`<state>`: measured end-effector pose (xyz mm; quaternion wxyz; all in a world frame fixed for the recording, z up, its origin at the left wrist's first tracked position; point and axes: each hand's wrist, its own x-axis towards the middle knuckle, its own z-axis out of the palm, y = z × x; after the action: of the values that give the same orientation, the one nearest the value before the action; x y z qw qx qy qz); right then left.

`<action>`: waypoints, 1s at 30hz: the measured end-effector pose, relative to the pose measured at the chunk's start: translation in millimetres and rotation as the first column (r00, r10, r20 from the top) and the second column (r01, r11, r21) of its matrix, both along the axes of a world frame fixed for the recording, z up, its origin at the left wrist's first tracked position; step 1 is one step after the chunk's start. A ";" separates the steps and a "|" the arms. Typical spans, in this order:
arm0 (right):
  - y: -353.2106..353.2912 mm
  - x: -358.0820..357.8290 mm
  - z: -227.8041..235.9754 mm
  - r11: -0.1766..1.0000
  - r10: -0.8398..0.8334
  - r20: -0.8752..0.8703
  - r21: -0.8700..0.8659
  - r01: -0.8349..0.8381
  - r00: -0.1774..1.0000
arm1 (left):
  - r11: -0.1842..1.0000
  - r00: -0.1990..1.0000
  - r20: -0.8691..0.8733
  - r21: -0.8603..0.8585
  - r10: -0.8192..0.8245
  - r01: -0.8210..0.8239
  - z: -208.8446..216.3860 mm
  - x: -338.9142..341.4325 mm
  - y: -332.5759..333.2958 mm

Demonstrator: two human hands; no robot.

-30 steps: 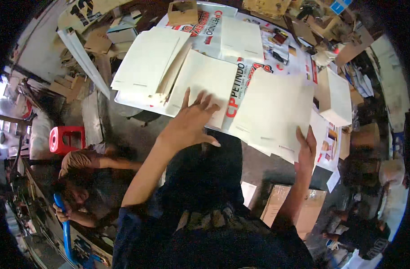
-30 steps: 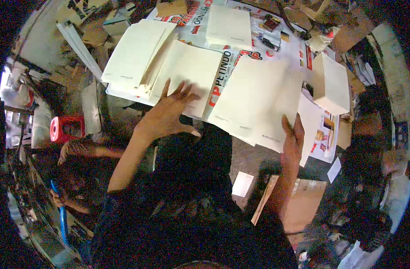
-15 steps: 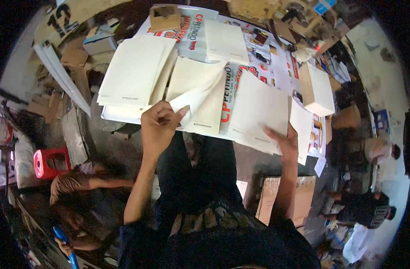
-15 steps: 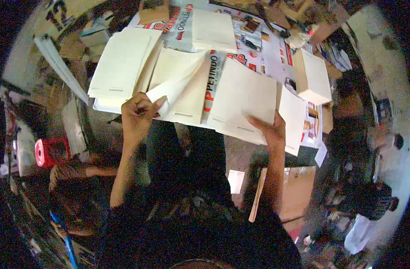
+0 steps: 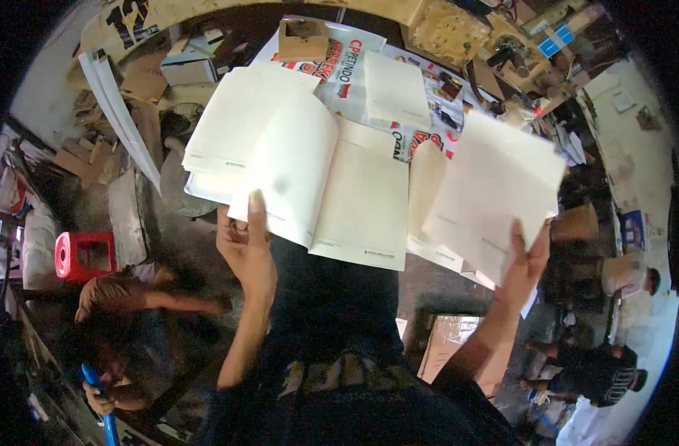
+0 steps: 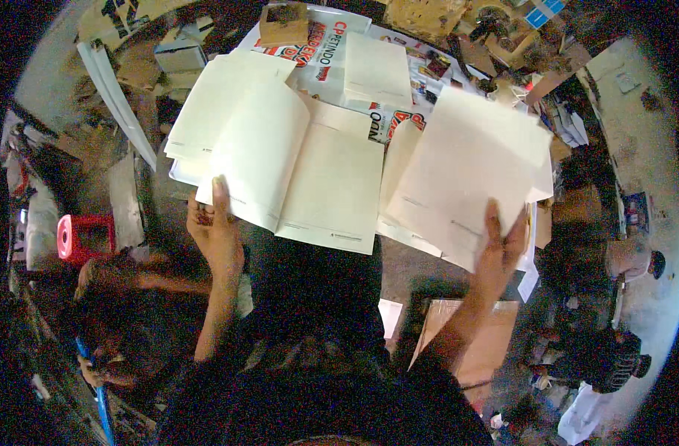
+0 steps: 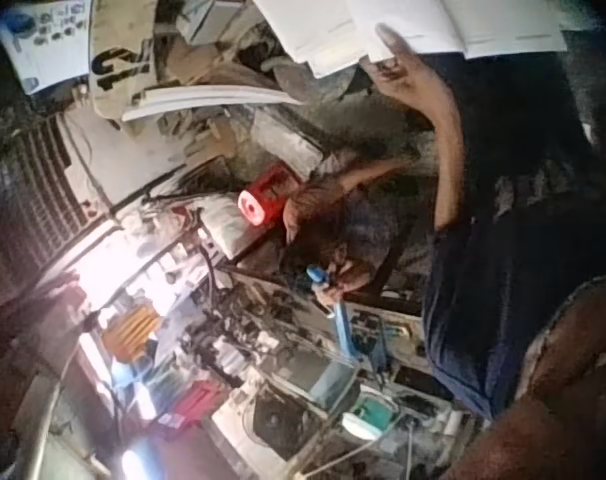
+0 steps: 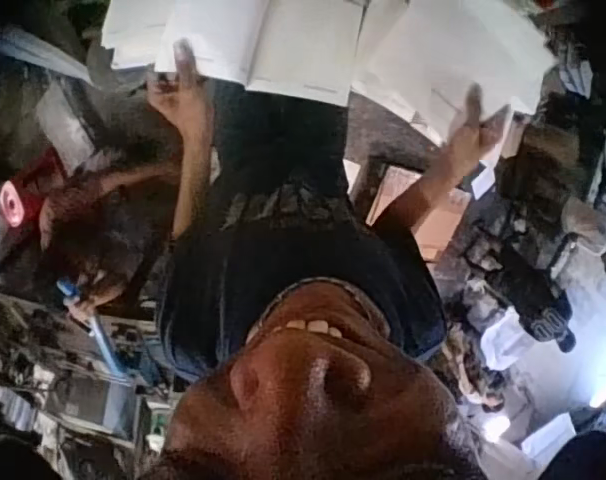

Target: The person sorts through several stacks of white paper covers on a table, picking them up and combining them into organized piles.

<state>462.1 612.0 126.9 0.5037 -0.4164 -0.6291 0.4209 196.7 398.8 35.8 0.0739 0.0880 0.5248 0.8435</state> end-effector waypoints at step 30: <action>-84.0 -96.1 -67.1 0.511 0.690 -0.276 -0.469 -0.720 0.669 | 0.539 0.791 -0.470 -0.814 -0.391 -0.218 16.9 -95.6 -16.3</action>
<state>365.9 527.9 59.8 0.1660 -0.2376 -0.5830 0.7590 101.0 382.5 52.7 -0.0202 0.3331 0.8504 0.4069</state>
